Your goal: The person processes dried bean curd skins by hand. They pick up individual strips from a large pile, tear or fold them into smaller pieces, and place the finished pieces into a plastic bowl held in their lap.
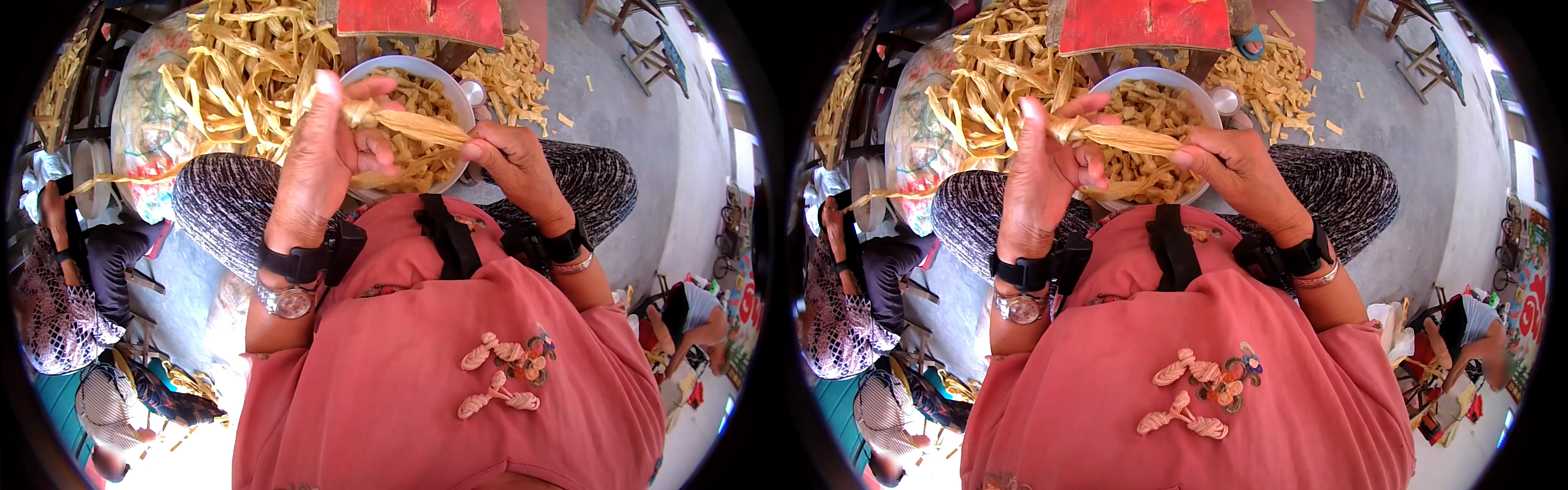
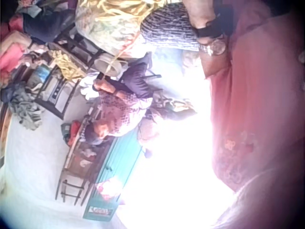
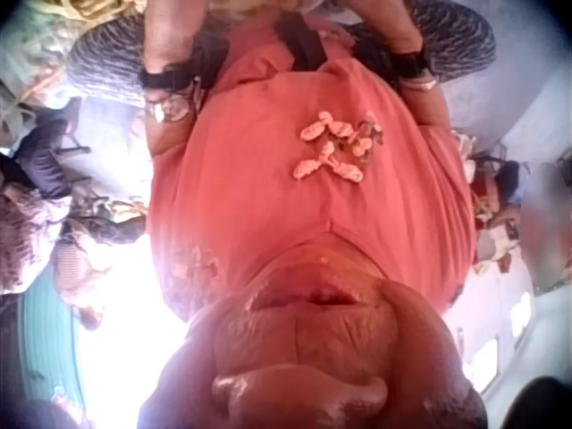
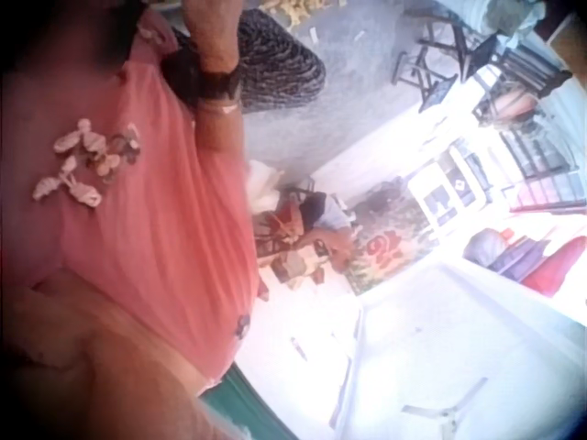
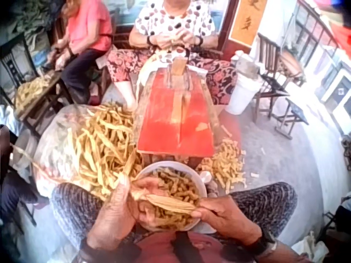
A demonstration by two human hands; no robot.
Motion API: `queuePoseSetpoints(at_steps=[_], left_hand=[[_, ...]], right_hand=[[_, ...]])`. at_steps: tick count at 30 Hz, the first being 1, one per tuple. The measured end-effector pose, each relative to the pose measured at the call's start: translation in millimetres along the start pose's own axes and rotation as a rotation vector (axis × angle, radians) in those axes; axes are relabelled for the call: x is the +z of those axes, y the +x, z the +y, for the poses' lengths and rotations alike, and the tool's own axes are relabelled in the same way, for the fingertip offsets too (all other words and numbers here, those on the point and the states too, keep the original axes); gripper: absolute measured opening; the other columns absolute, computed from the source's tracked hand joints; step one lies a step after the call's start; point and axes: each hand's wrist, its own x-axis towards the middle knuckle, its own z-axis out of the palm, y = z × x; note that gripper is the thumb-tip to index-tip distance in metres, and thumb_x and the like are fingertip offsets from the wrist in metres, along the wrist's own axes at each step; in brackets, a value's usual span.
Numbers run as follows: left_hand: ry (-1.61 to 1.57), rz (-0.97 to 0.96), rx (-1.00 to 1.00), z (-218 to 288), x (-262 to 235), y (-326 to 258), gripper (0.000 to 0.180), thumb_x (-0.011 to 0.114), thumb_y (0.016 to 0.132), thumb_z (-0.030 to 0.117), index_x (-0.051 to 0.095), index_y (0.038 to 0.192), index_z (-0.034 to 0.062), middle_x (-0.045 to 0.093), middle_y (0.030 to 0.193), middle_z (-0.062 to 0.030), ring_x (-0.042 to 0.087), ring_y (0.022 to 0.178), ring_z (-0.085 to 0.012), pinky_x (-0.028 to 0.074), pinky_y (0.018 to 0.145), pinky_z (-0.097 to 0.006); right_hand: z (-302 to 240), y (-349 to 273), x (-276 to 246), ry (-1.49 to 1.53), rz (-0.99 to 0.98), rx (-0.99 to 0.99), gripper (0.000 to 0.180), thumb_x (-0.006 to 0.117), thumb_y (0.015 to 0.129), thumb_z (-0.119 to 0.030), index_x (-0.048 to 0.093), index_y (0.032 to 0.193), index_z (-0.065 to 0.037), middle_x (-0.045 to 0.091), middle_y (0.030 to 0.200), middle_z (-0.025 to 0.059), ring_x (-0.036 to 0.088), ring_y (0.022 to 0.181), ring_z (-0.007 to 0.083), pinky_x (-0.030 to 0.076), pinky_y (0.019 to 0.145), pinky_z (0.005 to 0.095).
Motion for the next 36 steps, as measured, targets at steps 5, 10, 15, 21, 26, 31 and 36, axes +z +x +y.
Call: queuePoseSetpoints(at_steps=[5, 10, 15, 21, 26, 31, 36], left_hand=[[0.268, 0.004, -0.072, -5.2, -10.2, 4.5, 0.029, 0.055, 0.092, 0.029, 0.062, 0.094, 0.0006, 0.051, 0.060, -0.0002, 0.035, 0.041, -0.0018, 0.031, 0.038, -0.018], [0.198, 0.038, -0.055, -4.8, -6.8, 7.5, 0.013, 0.062, 0.087, 0.014, 0.059, 0.090, 0.0012, 0.049, 0.059, 0.0007, 0.035, 0.040, -0.0031, 0.029, 0.036, -0.019], [0.118, 0.044, 0.049, -3.2, -9.2, 6.2, 0.010, 0.061, 0.087, 0.012, 0.059, 0.092, 0.0029, 0.052, 0.068, 0.0015, 0.036, 0.048, -0.0022, 0.028, 0.038, -0.017], [0.006, 0.035, 0.120, 12.0, -23.7, 9.9, 0.007, 0.061, 0.086, 0.008, 0.059, 0.092, 0.0055, 0.054, 0.073, 0.0022, 0.041, 0.056, -0.0037, 0.029, 0.042, -0.017], [0.097, 0.001, 0.251, 36.4, 7.5, 38.9, 0.006, 0.059, 0.088, 0.010, 0.058, 0.093, 0.0063, 0.051, 0.069, 0.0031, 0.035, 0.052, -0.0029, 0.032, 0.047, -0.019], [0.235, -0.073, 0.379, 62.6, 35.8, 80.2, 0.007, 0.060, 0.088, 0.010, 0.060, 0.094, 0.0061, 0.051, 0.067, 0.0029, 0.035, 0.049, -0.0027, 0.036, 0.049, -0.020], [0.642, 0.032, 0.548, 61.5, 45.2, 120.0, 0.007, 0.060, 0.086, 0.007, 0.061, 0.079, 0.0068, 0.051, 0.058, 0.0051, 0.045, 0.048, -0.0021, 0.038, 0.042, -0.019]], right_hand=[[6.9, 0.6, 4.4, 0.041, -0.092, 0.124, 0.031, 0.056, 0.092, -0.029, 0.055, 0.083, 0.001, 0.047, 0.065, 0.0054, 0.044, 0.061, 0.0107, 0.039, 0.055, 0.0263], [-16.0, 13.1, 11.5, 0.200, -0.140, 0.213, 0.029, 0.055, 0.092, -0.027, 0.055, 0.087, 0.002, 0.049, 0.066, 0.0048, 0.048, 0.065, 0.0101, 0.041, 0.060, 0.0252], [-21.4, 26.4, 14.6, 0.154, -0.214, 0.058, 0.033, 0.051, 0.094, -0.028, 0.053, 0.080, 0.002, 0.049, 0.066, 0.0044, 0.046, 0.064, 0.0112, 0.039, 0.060, 0.0260], [-16.4, 20.1, -6.8, 0.110, -0.150, 0.023, 0.035, 0.051, 0.094, -0.029, 0.053, 0.074, 0.000, 0.046, 0.064, 0.0050, 0.042, 0.061, 0.0126, 0.037, 0.057, 0.0266], [-32.8, 51.2, -39.9, -0.062, -0.010, -0.074, 0.035, 0.051, 0.093, -0.030, 0.054, 0.075, 0.000, 0.046, 0.061, 0.0049, 0.041, 0.057, 0.0133, 0.037, 0.056, 0.0272], [-35.8, 87.6, -74.2, -0.216, 0.191, -0.217, 0.034, 0.050, 0.092, -0.029, 0.051, 0.075, 0.001, 0.042, 0.060, 0.0069, 0.038, 0.058, 0.0146, 0.035, 0.055, 0.0303], [-21.9, 110.5, -82.0, -0.244, 0.305, -0.142, 0.034, 0.050, 0.091, -0.027, 0.048, 0.074, 0.003, 0.039, 0.060, 0.0101, 0.037, 0.059, 0.0161, 0.035, 0.056, 0.0331]])
